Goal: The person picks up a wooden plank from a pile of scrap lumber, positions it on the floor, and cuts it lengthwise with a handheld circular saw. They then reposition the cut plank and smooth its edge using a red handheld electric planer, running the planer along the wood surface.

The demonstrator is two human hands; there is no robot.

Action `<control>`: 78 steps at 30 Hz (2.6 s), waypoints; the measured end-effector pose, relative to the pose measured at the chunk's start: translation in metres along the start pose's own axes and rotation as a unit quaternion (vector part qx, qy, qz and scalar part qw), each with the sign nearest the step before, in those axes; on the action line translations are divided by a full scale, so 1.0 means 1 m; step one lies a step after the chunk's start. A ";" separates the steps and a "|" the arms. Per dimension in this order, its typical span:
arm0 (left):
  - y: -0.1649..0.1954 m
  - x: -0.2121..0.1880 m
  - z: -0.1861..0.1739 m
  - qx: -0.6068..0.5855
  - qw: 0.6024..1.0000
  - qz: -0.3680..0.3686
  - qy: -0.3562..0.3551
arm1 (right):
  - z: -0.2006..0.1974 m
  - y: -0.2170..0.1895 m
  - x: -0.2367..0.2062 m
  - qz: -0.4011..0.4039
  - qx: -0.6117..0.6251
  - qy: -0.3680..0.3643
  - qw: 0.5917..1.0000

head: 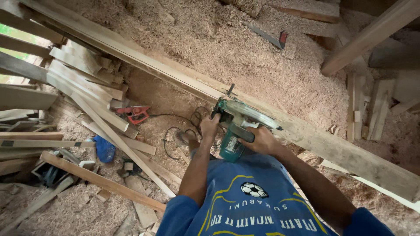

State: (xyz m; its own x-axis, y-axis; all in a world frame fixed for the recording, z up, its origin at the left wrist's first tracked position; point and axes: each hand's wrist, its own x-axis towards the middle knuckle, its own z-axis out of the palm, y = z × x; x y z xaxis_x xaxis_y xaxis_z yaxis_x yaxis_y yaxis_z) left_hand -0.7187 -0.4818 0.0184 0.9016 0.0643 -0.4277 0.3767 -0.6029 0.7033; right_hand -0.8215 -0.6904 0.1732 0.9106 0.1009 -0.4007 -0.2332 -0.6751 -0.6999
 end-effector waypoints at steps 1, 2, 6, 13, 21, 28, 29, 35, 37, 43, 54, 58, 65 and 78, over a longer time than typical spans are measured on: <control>-0.001 0.003 -0.002 0.021 1.000 0.000 0.006 | 0.001 -0.003 0.003 0.002 -0.005 0.001 1.000; -0.002 0.006 -0.005 0.015 1.000 -0.004 0.000 | 0.003 -0.006 0.006 0.004 -0.009 0.001 1.000; -0.002 0.018 -0.021 -0.008 1.000 -0.010 -0.008 | 0.009 -0.019 0.020 -0.005 -0.003 0.008 1.000; -0.003 0.041 -0.045 -0.031 0.999 -0.012 -0.019 | 0.012 -0.044 0.045 -0.032 0.020 0.010 0.999; -0.015 0.080 -0.070 -0.024 0.999 -0.019 -0.011 | 0.021 -0.073 0.080 0.014 0.013 -0.018 1.000; -0.035 0.115 -0.090 -0.007 0.996 -0.068 -0.065 | 0.041 -0.078 0.112 -0.067 0.007 0.017 0.998; -0.037 0.120 -0.092 -0.002 0.997 -0.051 -0.054 | 0.044 -0.079 0.117 -0.073 0.002 0.021 0.997; -0.041 0.143 -0.113 -0.046 0.998 -0.030 -0.030 | 0.052 -0.103 0.144 -0.042 -0.005 -0.002 0.999; -0.042 0.151 -0.122 -0.034 0.999 -0.014 -0.032 | 0.053 -0.112 0.152 -0.016 0.000 -0.014 1.000; -0.052 0.181 -0.141 -0.250 0.964 -0.054 -0.072 | 0.064 -0.127 0.184 -0.023 -0.013 -0.016 1.000; -0.045 0.241 -0.208 0.023 0.999 0.037 -0.004 | 0.093 -0.170 0.253 -0.060 -0.001 -0.010 0.998; -0.047 0.265 -0.230 -0.160 0.985 0.017 -0.063 | 0.097 -0.192 0.281 -0.066 0.004 -0.017 0.998; -0.057 0.324 -0.280 0.028 0.999 0.032 -0.017 | 0.116 -0.243 0.341 -0.045 -0.009 -0.011 0.999; -0.031 0.413 -0.393 0.131 0.977 0.119 -0.116 | 0.150 -0.319 0.445 -0.007 -0.021 -0.040 0.999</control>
State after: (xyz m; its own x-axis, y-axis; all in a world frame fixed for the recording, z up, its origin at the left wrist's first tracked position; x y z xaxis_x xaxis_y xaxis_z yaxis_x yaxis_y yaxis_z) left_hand -0.2748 -0.1238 0.0433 0.8734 -0.2663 -0.4078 0.0665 -0.7642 0.6415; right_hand -0.3934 -0.3210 0.1295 0.8828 0.1682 -0.4385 -0.2046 -0.7027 -0.6814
